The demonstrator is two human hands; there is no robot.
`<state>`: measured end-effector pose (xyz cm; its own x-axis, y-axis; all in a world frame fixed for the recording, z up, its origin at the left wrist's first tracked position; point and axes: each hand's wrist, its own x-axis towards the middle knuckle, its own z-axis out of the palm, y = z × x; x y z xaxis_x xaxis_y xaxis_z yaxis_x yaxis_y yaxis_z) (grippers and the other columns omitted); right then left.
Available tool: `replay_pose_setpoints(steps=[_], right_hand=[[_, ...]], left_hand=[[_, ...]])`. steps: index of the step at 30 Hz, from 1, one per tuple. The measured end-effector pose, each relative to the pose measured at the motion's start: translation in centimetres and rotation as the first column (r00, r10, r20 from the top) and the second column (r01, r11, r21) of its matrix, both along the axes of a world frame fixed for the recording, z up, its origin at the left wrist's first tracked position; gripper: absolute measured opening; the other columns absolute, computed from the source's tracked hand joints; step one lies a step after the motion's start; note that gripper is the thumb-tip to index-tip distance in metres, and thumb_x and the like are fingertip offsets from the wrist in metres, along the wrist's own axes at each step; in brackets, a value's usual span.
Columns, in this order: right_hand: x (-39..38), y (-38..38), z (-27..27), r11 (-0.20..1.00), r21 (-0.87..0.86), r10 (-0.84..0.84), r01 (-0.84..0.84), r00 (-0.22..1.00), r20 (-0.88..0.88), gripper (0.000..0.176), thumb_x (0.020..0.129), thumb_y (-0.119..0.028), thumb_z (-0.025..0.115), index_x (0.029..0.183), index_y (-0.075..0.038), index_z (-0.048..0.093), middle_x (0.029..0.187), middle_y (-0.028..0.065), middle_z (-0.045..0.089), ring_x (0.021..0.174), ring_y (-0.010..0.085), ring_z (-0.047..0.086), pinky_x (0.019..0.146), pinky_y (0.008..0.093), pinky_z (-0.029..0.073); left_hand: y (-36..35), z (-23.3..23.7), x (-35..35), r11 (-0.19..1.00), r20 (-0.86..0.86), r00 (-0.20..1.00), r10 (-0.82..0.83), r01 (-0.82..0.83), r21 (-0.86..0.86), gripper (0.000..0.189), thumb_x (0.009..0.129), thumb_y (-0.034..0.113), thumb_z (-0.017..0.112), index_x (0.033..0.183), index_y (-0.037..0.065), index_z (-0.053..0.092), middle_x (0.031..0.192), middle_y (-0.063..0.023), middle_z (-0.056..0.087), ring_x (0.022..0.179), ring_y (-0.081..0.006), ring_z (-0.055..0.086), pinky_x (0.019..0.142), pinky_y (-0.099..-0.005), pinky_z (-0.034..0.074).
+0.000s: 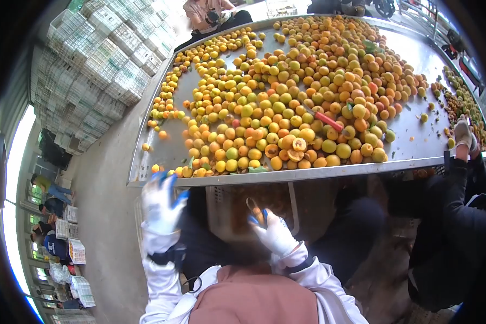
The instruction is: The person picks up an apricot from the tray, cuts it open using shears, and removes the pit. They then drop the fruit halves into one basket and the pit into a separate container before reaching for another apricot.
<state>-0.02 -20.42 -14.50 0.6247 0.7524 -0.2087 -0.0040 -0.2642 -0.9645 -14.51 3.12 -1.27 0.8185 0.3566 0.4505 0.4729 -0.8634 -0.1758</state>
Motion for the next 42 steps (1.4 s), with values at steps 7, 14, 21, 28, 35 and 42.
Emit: replay_pose_setpoints(steps=[7,14,21,28,35,42], right_hand=[[-0.1,-0.4,-2.3,0.991,0.109,-0.09,0.076,0.989,0.122,0.021,0.093,-0.022,0.068,0.104,-0.004,0.063,0.073,0.0064,0.063,0.064,0.0142,0.059,0.058,0.0323,0.048],[0.3,-0.6,-2.5,0.997,-0.008,-0.069,0.072,0.979,0.194,0.028,0.093,-0.025,0.066,0.108,-0.002,0.062,0.08,0.0144,0.067,0.069,0.0235,0.066,0.064,0.0364,0.051],[0.1,-0.4,-2.8,1.0,-0.013,-0.008,0.011,0.983,0.181,0.044,0.089,-0.035,0.071,0.11,0.002,0.06,0.097,0.0237,0.067,0.082,0.0389,0.066,0.071,0.0446,0.053],[0.1,-0.5,-2.7,0.999,-0.025,-0.018,0.022,0.991,0.129,0.043,0.09,-0.036,0.07,0.108,0.001,0.061,0.095,0.0235,0.067,0.082,0.039,0.066,0.071,0.0447,0.052],[0.2,-0.9,-0.8,0.995,0.015,-0.096,0.095,0.987,0.127,0.033,0.091,-0.025,0.07,0.11,0.0,0.062,0.092,0.0187,0.068,0.083,0.0302,0.067,0.074,0.0388,0.052],[0.2,-1.0,0.8,0.917,0.29,-0.301,0.275,0.952,0.048,0.022,0.092,-0.009,0.066,0.11,0.003,0.061,0.091,0.0113,0.067,0.083,0.0148,0.063,0.077,0.0303,0.051]], left_hand=[[-0.3,-7.3,20.2,0.774,-0.15,0.765,-0.626,0.587,-0.236,0.031,0.083,0.021,0.067,0.114,0.014,0.065,0.121,-0.0123,0.062,0.106,-0.0301,0.06,0.087,-0.043,0.048],[-0.9,-10.2,24.8,0.789,-0.351,0.712,-0.609,0.589,-0.174,0.03,0.082,0.015,0.064,0.112,0.008,0.062,0.109,-0.0136,0.062,0.103,-0.0308,0.062,0.088,-0.0419,0.05],[-2.0,-7.7,23.3,0.825,-0.483,0.681,-0.55,0.534,-0.187,0.037,0.086,0.007,0.06,0.122,0.009,0.061,0.122,-0.0162,0.06,0.109,-0.0314,0.062,0.092,-0.0419,0.05],[-2.7,-6.9,22.9,0.835,-0.493,0.684,-0.538,0.515,-0.195,0.03,0.085,0.011,0.062,0.115,0.01,0.062,0.111,-0.013,0.063,0.103,-0.0307,0.064,0.085,-0.0422,0.052],[-1.5,-6.0,20.2,0.57,0.341,0.835,-0.431,0.545,-0.615,0.037,0.083,0.013,0.073,0.115,0.004,0.058,0.097,-0.012,0.066,0.085,-0.029,0.067,0.074,-0.0389,0.054],[-4.9,-7.4,11.8,-0.564,0.387,0.792,0.472,0.609,-0.558,0.017,0.091,0.014,0.06,0.105,0.003,0.058,0.078,-0.0088,0.06,0.061,-0.0179,0.057,0.057,-0.0322,0.05]])
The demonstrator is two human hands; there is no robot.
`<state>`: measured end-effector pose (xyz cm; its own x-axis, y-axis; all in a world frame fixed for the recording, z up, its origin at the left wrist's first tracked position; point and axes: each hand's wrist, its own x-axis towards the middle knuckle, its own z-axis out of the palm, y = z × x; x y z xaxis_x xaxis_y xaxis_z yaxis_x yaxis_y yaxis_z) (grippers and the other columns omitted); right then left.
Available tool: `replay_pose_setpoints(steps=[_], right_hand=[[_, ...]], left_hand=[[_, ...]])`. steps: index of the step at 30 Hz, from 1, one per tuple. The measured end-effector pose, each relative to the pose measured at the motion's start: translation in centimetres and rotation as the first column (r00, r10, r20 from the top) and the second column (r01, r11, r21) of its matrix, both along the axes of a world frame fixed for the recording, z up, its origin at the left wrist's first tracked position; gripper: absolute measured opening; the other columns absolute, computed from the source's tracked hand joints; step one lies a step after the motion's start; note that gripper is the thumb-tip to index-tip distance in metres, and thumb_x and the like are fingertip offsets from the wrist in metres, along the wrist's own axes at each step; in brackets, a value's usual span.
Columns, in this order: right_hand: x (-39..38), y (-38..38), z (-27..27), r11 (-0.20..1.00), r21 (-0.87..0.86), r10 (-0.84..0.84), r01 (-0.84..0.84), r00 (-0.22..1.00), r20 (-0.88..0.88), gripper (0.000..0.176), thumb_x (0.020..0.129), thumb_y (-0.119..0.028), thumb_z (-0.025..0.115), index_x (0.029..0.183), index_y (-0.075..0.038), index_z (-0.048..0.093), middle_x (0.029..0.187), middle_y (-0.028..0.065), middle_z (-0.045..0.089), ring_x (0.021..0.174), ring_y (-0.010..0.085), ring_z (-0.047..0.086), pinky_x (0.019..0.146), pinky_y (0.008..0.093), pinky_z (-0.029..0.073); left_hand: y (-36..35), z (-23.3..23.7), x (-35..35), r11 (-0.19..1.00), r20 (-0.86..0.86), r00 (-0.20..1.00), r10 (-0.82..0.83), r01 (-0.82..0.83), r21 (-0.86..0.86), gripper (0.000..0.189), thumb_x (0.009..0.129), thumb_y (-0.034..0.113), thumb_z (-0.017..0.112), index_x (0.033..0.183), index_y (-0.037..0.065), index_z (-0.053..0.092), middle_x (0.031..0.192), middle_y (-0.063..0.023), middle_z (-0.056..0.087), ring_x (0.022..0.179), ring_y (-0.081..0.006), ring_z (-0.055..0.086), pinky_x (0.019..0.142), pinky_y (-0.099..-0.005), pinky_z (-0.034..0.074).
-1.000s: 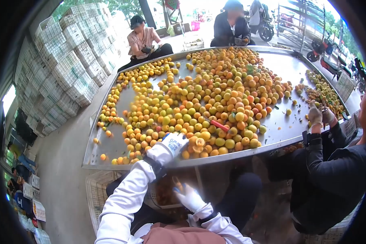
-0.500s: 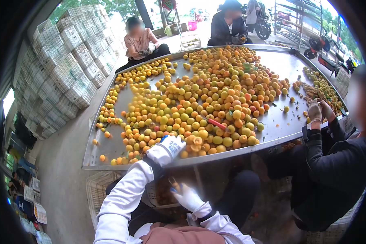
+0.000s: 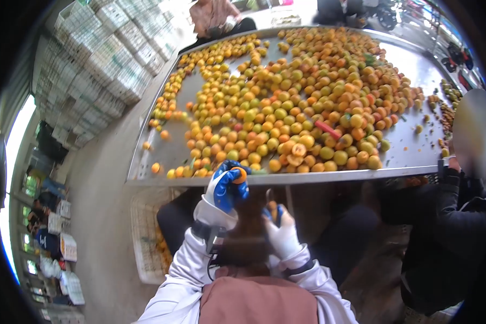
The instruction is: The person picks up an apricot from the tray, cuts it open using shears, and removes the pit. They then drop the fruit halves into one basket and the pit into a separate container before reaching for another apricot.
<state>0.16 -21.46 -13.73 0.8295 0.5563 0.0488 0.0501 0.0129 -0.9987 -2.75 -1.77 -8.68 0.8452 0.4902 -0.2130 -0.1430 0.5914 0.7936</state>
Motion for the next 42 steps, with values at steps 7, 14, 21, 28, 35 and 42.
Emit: replay_pose_setpoints(steps=[7,14,21,28,35,42], right_hand=[[-0.6,-0.1,1.5,0.974,-0.089,0.213,-0.208,0.976,0.049,0.021,0.091,-0.008,0.065,0.109,0.001,0.06,0.084,0.0158,0.065,0.076,0.0255,0.065,0.073,0.0327,0.05],[-1.0,0.6,0.4,0.902,-0.278,0.345,-0.331,0.939,0.002,0.027,0.089,-0.014,0.067,0.111,0.0,0.06,0.092,0.025,0.068,0.091,0.0447,0.066,0.076,0.0452,0.052],[-1.3,0.8,0.1,0.904,-0.314,0.312,-0.289,0.95,0.024,0.032,0.091,-0.018,0.065,0.116,0.001,0.058,0.095,0.0266,0.068,0.092,0.046,0.066,0.076,0.0477,0.052],[-2.0,1.3,0.2,0.829,-0.481,0.311,-0.286,0.95,-0.029,0.025,0.092,-0.012,0.062,0.11,0.005,0.058,0.096,0.029,0.068,0.097,0.0467,0.065,0.081,0.0448,0.053],[-1.2,0.8,-2.6,0.877,-0.221,0.434,-0.426,0.901,-0.013,0.032,0.096,-0.018,0.059,0.12,0.004,0.057,0.101,0.0283,0.068,0.097,0.0414,0.068,0.083,0.0436,0.053],[-0.6,0.2,-1.1,0.811,0.016,0.532,-0.584,0.726,-0.436,0.028,0.1,-0.02,0.058,0.117,0.002,0.062,0.1,0.0087,0.068,0.094,0.02,0.063,0.086,0.0347,0.05]], left_hand=[[-2.9,-2.5,-4.0,0.974,-0.08,0.991,0.107,-0.121,-0.191,0.022,0.096,0.019,0.056,0.111,0.004,0.063,0.084,-0.0067,0.063,0.074,-0.0212,0.063,0.074,-0.0365,0.057],[-4.3,-3.7,-4.4,0.944,-0.082,0.996,0.031,-0.056,-0.325,0.032,0.103,0.033,0.051,0.117,0.007,0.064,0.095,-0.008,0.066,0.087,-0.0211,0.064,0.082,-0.0382,0.056],[-5.5,-4.6,-4.0,0.964,-0.147,0.988,0.051,-0.087,-0.252,0.034,0.103,0.036,0.05,0.106,0.006,0.065,0.1,-0.0102,0.068,0.09,-0.0228,0.065,0.083,-0.0376,0.056],[-7.3,-4.0,-3.4,0.96,-0.134,0.979,0.156,-0.182,-0.213,0.04,0.103,0.042,0.05,0.092,0.006,0.062,0.081,-0.0122,0.069,0.074,-0.0259,0.068,0.072,-0.0388,0.058],[-7.2,-4.6,-3.4,0.936,-0.179,0.964,0.198,-0.24,-0.258,0.034,0.102,0.037,0.052,0.088,0.007,0.059,0.074,-0.01,0.062,0.067,-0.0258,0.065,0.067,-0.0413,0.058],[-6.4,-3.1,-4.2,0.896,-0.127,0.991,0.031,-0.084,-0.435,0.024,0.101,0.031,0.053,0.093,0.009,0.058,0.076,-0.0077,0.058,0.071,-0.0238,0.063,0.072,-0.042,0.057]])
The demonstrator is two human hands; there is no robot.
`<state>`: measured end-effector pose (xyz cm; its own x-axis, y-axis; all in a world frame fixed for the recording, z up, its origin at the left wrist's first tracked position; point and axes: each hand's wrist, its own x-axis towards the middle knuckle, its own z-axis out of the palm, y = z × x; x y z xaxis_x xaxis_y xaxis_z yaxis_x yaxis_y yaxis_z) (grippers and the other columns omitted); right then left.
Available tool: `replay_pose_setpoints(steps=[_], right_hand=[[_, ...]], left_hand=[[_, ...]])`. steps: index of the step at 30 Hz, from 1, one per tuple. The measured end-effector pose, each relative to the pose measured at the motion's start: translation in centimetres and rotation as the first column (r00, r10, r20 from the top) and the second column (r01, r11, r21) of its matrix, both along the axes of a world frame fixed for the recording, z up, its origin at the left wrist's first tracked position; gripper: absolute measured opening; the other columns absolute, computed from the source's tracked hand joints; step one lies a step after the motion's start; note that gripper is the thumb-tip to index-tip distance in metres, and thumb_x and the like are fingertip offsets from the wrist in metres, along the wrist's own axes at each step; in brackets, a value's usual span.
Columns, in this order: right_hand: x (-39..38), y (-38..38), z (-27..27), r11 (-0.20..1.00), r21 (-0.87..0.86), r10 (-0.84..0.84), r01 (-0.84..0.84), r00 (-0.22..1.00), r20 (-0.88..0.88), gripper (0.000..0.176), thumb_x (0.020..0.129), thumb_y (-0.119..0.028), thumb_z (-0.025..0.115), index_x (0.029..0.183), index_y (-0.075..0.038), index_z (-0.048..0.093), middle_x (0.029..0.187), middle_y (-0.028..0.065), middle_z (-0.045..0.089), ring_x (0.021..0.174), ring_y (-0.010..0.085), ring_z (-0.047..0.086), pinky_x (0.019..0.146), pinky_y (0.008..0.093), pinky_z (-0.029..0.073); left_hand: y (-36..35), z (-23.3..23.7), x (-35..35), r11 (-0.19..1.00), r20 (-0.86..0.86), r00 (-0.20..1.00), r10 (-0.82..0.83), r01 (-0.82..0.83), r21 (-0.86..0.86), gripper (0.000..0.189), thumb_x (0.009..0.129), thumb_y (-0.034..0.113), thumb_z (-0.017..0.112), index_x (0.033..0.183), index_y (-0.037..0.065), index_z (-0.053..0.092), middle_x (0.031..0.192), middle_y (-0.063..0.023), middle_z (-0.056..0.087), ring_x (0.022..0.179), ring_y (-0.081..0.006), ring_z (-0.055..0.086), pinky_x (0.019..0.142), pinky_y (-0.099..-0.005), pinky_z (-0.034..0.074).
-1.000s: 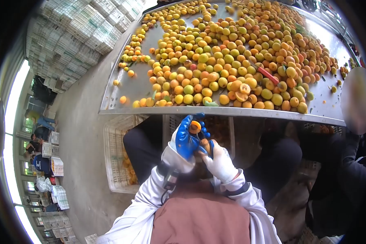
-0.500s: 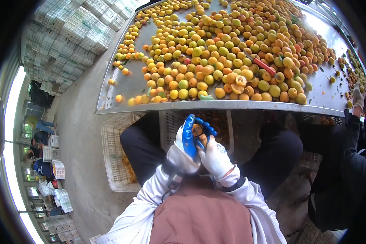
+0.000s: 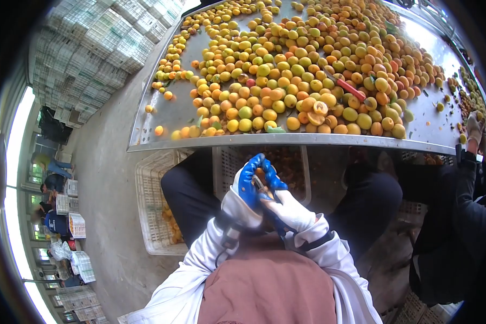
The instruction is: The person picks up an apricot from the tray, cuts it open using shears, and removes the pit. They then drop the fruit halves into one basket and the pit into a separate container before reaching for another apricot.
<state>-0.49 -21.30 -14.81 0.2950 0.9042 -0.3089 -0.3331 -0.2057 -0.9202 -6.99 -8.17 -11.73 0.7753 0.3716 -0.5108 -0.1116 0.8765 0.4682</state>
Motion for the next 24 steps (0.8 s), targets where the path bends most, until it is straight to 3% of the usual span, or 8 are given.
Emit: replay_pose_setpoints(steps=[1,6,11,14,15,19,22,24], right_hand=[[-0.2,-0.2,0.0,1.0,0.024,0.007,-0.005,0.996,-0.091,0.027,0.101,-0.021,0.057,0.115,0.002,0.062,0.096,0.0052,0.066,0.09,0.0159,0.061,0.084,0.0321,0.05],[-0.5,-0.1,0.9,0.997,-0.053,-0.064,0.059,0.993,-0.094,0.026,0.101,-0.022,0.057,0.111,0.001,0.063,0.087,0.0006,0.065,0.08,0.0098,0.06,0.071,0.0259,0.048],[-1.0,1.0,-1.6,0.96,0.011,-0.273,0.279,0.929,0.25,0.026,0.097,-0.016,0.061,0.116,0.001,0.061,0.093,0.0125,0.07,0.087,0.0203,0.066,0.081,0.0332,0.051],[-0.8,0.7,-1.4,0.988,0.051,-0.155,0.146,0.951,0.268,0.029,0.095,-0.014,0.062,0.119,0.001,0.06,0.1,0.0192,0.07,0.093,0.0233,0.066,0.088,0.0347,0.051],[-0.5,0.5,-1.1,0.994,0.073,-0.095,0.079,0.961,0.259,0.029,0.096,-0.014,0.061,0.121,0.001,0.06,0.105,0.0149,0.07,0.097,0.0198,0.065,0.09,0.0331,0.049],[0.1,0.1,0.1,0.994,0.112,-0.001,0.011,0.996,-0.084,0.026,0.096,-0.013,0.061,0.118,0.001,0.061,0.104,0.0037,0.067,0.096,0.0117,0.058,0.09,0.0299,0.048],[0.7,-0.3,0.5,0.999,0.024,-0.043,0.044,0.998,-0.041,0.027,0.096,-0.014,0.061,0.118,0.001,0.061,0.102,0.0009,0.065,0.093,0.0101,0.057,0.083,0.0312,0.048],[0.8,-0.5,0.1,0.988,-0.025,-0.151,0.151,0.988,-0.011,0.024,0.095,-0.016,0.062,0.112,0.002,0.061,0.094,0.0068,0.069,0.083,0.0178,0.063,0.075,0.0351,0.049]], left_hand=[[0.4,-0.6,-0.3,0.995,0.097,0.991,-0.091,0.086,0.05,0.025,0.102,0.032,0.051,0.095,0.009,0.058,0.08,-0.0075,0.06,0.074,-0.0232,0.064,0.079,-0.0434,0.057],[0.3,0.4,0.5,0.993,0.144,0.989,-0.042,0.025,0.115,0.035,0.104,0.039,0.047,0.101,0.006,0.06,0.089,-0.011,0.065,0.089,-0.0294,0.067,0.091,-0.047,0.055],[0.3,-0.7,1.0,0.975,0.086,0.996,-0.007,-0.012,0.224,0.042,0.106,0.041,0.043,0.111,0.003,0.061,0.102,-0.0165,0.069,0.105,-0.0335,0.066,0.1,-0.046,0.05],[0.3,-1.0,0.8,0.935,0.041,0.999,-0.032,0.016,0.353,0.04,0.106,0.038,0.043,0.114,0.002,0.059,0.104,-0.0162,0.067,0.106,-0.0324,0.065,0.102,-0.0441,0.05],[0.5,-0.9,0.5,0.937,0.072,0.996,-0.052,0.024,0.348,0.037,0.107,0.034,0.043,0.117,0.002,0.058,0.107,-0.0153,0.065,0.108,-0.0303,0.065,0.103,-0.0429,0.049],[1.1,-0.9,0.8,0.899,0.075,0.993,-0.087,0.046,0.436,0.034,0.105,0.037,0.047,0.114,0.006,0.06,0.108,-0.0101,0.066,0.105,-0.0257,0.066,0.099,-0.0387,0.051],[1.9,-1.3,1.4,0.835,0.03,0.999,-0.014,-0.005,0.551,0.035,0.104,0.035,0.05,0.113,0.003,0.061,0.103,-0.0117,0.067,0.102,-0.025,0.067,0.093,-0.0371,0.054],[3.2,-2.7,1.2,0.745,0.032,0.998,0.058,-0.064,0.663,0.026,0.101,0.025,0.059,0.104,0.0,0.065,0.096,-0.0093,0.068,0.087,-0.0183,0.068,0.074,-0.0315,0.057]])
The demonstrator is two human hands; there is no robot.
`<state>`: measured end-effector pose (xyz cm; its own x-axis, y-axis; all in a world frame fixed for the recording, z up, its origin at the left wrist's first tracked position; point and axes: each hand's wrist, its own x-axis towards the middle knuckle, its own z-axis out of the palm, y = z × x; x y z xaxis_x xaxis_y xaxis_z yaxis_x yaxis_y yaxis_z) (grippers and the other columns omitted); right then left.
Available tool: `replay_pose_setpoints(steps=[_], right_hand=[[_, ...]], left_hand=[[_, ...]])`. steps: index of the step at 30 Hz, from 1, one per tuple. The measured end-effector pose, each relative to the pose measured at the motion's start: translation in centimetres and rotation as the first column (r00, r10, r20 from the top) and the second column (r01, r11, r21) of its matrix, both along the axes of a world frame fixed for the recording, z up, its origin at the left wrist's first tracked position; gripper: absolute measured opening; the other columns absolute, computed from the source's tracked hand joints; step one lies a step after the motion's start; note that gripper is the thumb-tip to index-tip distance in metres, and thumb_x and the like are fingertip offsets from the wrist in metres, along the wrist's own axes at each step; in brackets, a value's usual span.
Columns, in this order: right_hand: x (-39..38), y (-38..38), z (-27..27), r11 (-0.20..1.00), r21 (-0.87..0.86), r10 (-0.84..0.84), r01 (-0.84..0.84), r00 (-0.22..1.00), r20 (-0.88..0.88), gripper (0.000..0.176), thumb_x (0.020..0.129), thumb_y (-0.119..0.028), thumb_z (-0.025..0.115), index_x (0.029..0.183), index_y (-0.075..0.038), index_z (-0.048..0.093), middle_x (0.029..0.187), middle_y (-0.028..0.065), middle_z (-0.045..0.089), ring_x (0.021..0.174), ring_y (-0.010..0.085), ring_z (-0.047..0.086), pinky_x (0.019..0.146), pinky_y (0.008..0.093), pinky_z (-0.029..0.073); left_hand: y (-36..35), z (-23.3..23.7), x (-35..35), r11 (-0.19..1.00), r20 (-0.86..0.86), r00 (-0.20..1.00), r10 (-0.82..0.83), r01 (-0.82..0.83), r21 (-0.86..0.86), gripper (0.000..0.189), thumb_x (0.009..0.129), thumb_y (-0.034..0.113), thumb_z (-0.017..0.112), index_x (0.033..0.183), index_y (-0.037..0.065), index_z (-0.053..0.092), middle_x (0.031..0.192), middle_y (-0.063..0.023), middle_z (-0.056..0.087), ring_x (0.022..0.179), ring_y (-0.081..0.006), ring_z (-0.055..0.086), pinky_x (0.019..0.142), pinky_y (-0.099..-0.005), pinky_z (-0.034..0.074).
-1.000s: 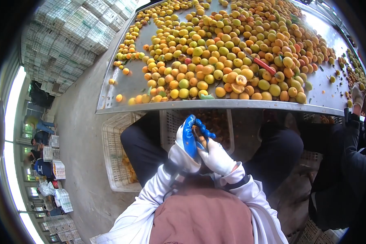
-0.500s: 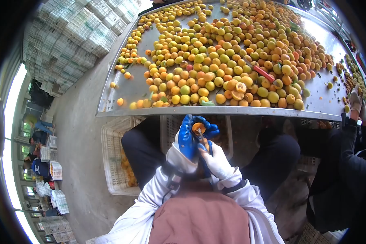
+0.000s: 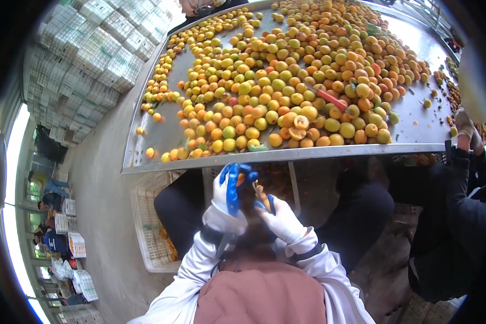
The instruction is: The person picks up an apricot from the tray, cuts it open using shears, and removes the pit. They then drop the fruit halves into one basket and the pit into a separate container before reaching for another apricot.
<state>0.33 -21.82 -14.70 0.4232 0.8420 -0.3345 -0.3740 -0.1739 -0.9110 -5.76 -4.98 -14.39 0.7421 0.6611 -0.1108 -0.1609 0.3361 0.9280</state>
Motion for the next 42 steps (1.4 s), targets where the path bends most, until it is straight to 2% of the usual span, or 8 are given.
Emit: replay_pose_setpoints(steps=[3,7,10,16,22,28,32,42], right_hand=[[-0.1,-0.5,-1.1,0.971,-0.207,0.047,0.12,0.754,0.656,0.032,0.091,-0.027,0.068,0.102,0.002,0.058,0.084,0.0281,0.066,0.082,0.0475,0.064,0.069,0.0477,0.051],[-0.6,-0.5,-1.5,0.989,-0.127,0.014,0.081,0.79,0.613,0.038,0.091,-0.033,0.069,0.102,0.001,0.059,0.085,0.0266,0.067,0.083,0.0458,0.066,0.069,0.0486,0.051],[-1.0,-0.4,-2.0,0.987,-0.151,0.062,0.058,0.727,0.684,0.039,0.091,-0.035,0.069,0.099,0.001,0.058,0.081,0.0255,0.067,0.078,0.044,0.067,0.068,0.0482,0.052],[-0.8,-0.4,-1.3,0.985,-0.167,0.07,0.052,0.755,0.652,0.037,0.09,-0.033,0.067,0.099,0.002,0.058,0.075,0.0217,0.068,0.074,0.0397,0.069,0.067,0.0469,0.053],[-0.8,-0.9,-2.7,0.98,-0.171,0.058,0.101,0.681,0.73,0.038,0.09,-0.034,0.069,0.106,0.0,0.059,0.084,0.0188,0.068,0.071,0.0366,0.068,0.062,0.0451,0.054],[-0.4,-1.2,-2.4,0.954,-0.125,-0.113,0.272,0.714,0.691,0.043,0.088,-0.033,0.072,0.11,0.002,0.059,0.088,0.0217,0.069,0.075,0.0376,0.069,0.065,0.0457,0.054],[0.0,-1.2,-2.2,0.892,-0.034,-0.342,0.451,0.721,0.602,0.032,0.092,-0.024,0.068,0.109,0.001,0.06,0.086,0.0216,0.068,0.078,0.0379,0.068,0.069,0.0419,0.052],[0.3,-0.6,-0.6,0.833,0.169,-0.547,0.526,0.828,0.124,0.024,0.095,-0.014,0.067,0.114,-0.001,0.063,0.093,0.0033,0.067,0.08,0.0089,0.059,0.074,0.0259,0.05]], left_hand=[[1.4,2.4,0.4,0.986,-0.106,0.994,0.033,-0.015,0.164,0.02,0.099,0.014,0.06,0.102,-0.006,0.064,0.088,-0.0116,0.07,0.072,-0.0167,0.067,0.069,-0.03,0.057],[1.0,7.3,5.9,0.94,-0.117,0.992,-0.053,0.089,0.33,0.018,0.095,-0.001,0.061,0.113,-0.001,0.066,0.102,-0.0058,0.069,0.082,-0.0103,0.064,0.067,-0.0228,0.052],[2.3,8.3,11.6,0.163,-0.192,0.981,0.03,0.185,0.969,0.031,0.089,0.011,0.069,0.119,0.011,0.067,0.111,-0.0108,0.069,0.089,-0.0263,0.068,0.075,-0.0344,0.054],[1.1,7.4,18.6,-0.317,-0.536,0.819,0.206,0.574,0.755,0.038,0.091,0.041,0.063,0.11,0.007,0.062,0.108,-0.0179,0.062,0.093,-0.033,0.067,0.077,-0.0426,0.054],[-1.5,7.8,18.8,-0.459,-0.586,0.796,0.151,0.581,0.672,0.028,0.086,0.028,0.069,0.105,0.007,0.063,0.103,-0.0163,0.063,0.087,-0.0307,0.067,0.076,-0.0409,0.054],[0.1,5.2,18.9,-0.246,-0.541,0.84,0.044,0.534,0.809,0.039,0.084,0.026,0.073,0.114,0.005,0.059,0.105,-0.017,0.065,0.093,-0.0327,0.067,0.078,-0.0417,0.054],[1.7,7.8,15.5,0.724,-0.36,0.86,-0.362,0.503,0.472,0.029,0.087,0.012,0.075,0.108,-0.001,0.061,0.093,-0.0108,0.069,0.071,-0.0209,0.068,0.061,-0.0325,0.056],[-0.8,3.0,0.8,0.775,-0.393,0.813,-0.429,0.555,0.301,0.022,0.094,0.013,0.07,0.11,-0.002,0.069,0.096,-0.0068,0.072,0.087,-0.0123,0.068,0.077,-0.0262,0.055]])
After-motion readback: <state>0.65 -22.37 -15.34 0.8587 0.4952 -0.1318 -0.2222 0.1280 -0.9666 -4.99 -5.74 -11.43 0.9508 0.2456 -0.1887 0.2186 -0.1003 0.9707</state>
